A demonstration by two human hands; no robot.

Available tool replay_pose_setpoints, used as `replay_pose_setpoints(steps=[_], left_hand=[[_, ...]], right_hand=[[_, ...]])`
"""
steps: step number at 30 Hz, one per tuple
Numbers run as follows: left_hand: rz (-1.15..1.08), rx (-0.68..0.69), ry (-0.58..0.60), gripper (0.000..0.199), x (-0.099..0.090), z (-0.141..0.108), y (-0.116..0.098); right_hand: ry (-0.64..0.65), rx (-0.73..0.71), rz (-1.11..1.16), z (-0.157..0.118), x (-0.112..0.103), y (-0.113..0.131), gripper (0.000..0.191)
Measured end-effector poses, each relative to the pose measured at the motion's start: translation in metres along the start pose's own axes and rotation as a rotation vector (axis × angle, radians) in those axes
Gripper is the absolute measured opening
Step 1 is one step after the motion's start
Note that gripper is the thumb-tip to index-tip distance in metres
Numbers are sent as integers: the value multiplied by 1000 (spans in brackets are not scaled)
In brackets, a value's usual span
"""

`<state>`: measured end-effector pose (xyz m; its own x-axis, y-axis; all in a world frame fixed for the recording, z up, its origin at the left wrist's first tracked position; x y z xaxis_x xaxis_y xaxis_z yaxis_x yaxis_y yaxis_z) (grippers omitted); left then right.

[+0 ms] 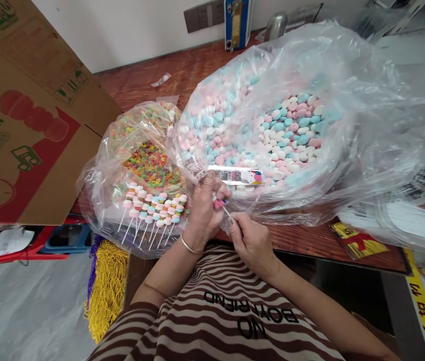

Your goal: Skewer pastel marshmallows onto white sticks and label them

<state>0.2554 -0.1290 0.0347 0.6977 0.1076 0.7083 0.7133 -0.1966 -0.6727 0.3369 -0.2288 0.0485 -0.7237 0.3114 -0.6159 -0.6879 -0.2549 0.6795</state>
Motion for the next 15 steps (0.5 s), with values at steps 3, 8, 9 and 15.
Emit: replay_pose_setpoints(steps=[3,8,9,15], left_hand=[[48,-58,41,32,1,-18,29],[231,-70,114,34,-17,-35,43],[316,-34,129,30,-21,-35,38],[847,248,75,15,-30,-33,-3]], right_hand=[[-73,41,-45,5,-2,-6,20],[-117,91,-69,6,-12,-19,17],[-126,82,-76,6,-14,-19,17],[-163,38,-104,0,-16,-9,18]])
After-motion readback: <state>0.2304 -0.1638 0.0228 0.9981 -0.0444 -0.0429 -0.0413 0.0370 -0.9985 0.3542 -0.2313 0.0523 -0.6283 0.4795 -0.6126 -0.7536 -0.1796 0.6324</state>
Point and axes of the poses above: each hand's wrist, its own z-axis towards the middle knuckle, its own x-axis out of the palm, y = z × x, the point moved 9 cm from there along z, towards the middle knuckle, and after that the axes turned 5 degrees about x, right-handed, at the moved point
